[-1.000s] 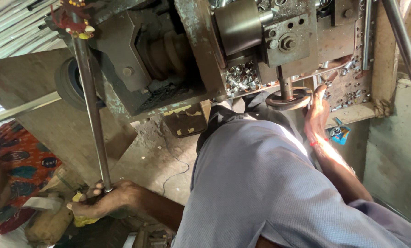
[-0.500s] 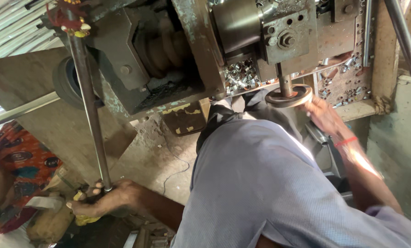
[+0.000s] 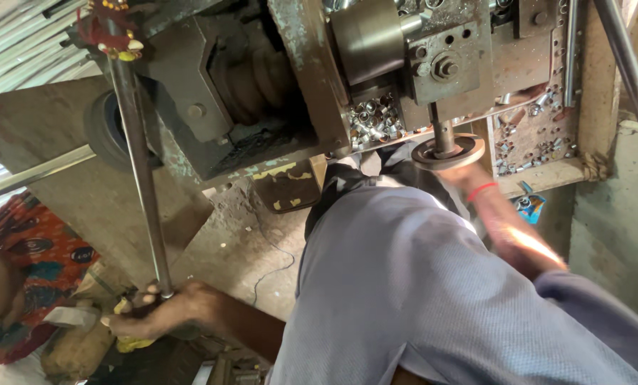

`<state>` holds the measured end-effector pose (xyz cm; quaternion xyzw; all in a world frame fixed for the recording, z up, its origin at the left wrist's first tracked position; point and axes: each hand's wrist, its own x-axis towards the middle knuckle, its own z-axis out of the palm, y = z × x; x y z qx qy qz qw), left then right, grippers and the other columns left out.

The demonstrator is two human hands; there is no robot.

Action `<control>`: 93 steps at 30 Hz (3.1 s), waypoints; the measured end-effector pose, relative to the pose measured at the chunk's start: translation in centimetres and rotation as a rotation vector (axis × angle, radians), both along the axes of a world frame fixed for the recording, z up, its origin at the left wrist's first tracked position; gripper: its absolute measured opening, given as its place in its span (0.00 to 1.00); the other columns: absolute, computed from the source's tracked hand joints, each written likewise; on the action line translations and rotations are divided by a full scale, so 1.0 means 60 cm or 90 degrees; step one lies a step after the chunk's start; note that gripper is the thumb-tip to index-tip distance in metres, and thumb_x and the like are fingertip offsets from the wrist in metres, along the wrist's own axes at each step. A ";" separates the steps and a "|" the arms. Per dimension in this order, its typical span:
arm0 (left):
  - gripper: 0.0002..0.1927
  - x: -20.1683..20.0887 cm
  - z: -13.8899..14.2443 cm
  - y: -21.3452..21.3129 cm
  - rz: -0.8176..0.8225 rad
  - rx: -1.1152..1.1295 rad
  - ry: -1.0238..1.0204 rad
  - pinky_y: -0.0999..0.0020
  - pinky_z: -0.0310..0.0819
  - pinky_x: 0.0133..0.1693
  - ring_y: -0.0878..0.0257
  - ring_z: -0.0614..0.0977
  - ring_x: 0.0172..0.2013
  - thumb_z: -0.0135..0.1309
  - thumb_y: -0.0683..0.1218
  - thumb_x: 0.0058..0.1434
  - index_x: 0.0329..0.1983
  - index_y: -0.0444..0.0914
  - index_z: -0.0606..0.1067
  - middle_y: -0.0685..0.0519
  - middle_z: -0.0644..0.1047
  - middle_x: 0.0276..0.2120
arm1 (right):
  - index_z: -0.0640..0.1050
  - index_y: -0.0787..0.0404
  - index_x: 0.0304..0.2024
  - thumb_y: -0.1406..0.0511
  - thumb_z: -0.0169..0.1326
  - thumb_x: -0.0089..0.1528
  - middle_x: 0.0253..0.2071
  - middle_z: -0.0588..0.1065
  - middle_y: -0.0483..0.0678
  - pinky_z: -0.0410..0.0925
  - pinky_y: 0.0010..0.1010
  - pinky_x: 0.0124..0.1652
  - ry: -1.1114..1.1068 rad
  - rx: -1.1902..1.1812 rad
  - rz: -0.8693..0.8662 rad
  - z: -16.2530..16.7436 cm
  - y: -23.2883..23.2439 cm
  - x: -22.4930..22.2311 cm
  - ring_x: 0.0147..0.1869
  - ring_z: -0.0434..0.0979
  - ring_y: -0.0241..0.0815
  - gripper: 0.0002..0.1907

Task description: The person operates a metal lathe machine by turning handwheels and pulling levers to machine a metal component while shavings accumulate on the floor.

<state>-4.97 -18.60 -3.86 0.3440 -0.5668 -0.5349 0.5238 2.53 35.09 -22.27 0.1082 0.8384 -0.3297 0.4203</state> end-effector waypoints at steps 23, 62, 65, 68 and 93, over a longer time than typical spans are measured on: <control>0.17 -0.020 0.014 0.022 0.059 -0.020 -0.032 0.72 0.58 0.26 0.68 0.65 0.25 0.58 0.57 0.63 0.31 0.41 0.70 0.58 0.66 0.29 | 0.81 0.62 0.36 0.32 0.36 0.65 0.26 0.76 0.44 0.68 0.26 0.30 0.210 -0.146 -0.788 0.027 0.020 0.084 0.27 0.73 0.34 0.44; 0.20 0.057 -0.042 -0.007 -0.058 -0.096 -0.027 0.73 0.61 0.32 0.69 0.68 0.32 0.54 0.60 0.68 0.51 0.42 0.70 0.58 0.68 0.38 | 0.81 0.56 0.47 0.62 0.50 0.64 0.46 0.81 0.46 0.71 0.36 0.49 0.147 -0.299 -0.168 0.000 0.056 0.031 0.49 0.79 0.45 0.13; 0.21 0.059 -0.044 -0.007 -0.040 -0.012 0.016 0.74 0.58 0.30 0.69 0.67 0.32 0.52 0.61 0.67 0.50 0.40 0.74 0.57 0.69 0.38 | 0.83 0.51 0.51 0.63 0.47 0.66 0.47 0.80 0.48 0.71 0.37 0.48 0.230 -0.130 0.008 -0.010 0.054 -0.001 0.48 0.79 0.49 0.16; 0.35 0.040 -0.020 -0.003 -0.090 -0.510 -0.187 0.78 0.58 0.30 0.72 0.67 0.32 0.44 0.71 0.69 0.56 0.35 0.67 0.59 0.66 0.37 | 0.83 0.55 0.51 0.62 0.48 0.66 0.46 0.80 0.49 0.72 0.38 0.48 0.195 -0.083 0.005 -0.007 0.021 0.006 0.48 0.79 0.49 0.16; 0.16 -0.009 0.005 0.004 0.043 -0.033 -0.048 0.73 0.60 0.26 0.69 0.64 0.25 0.54 0.56 0.66 0.33 0.40 0.71 0.57 0.68 0.32 | 0.76 0.57 0.28 0.36 0.38 0.70 0.25 0.74 0.43 0.65 0.27 0.28 0.192 -0.216 -0.906 0.026 0.019 0.072 0.25 0.71 0.34 0.36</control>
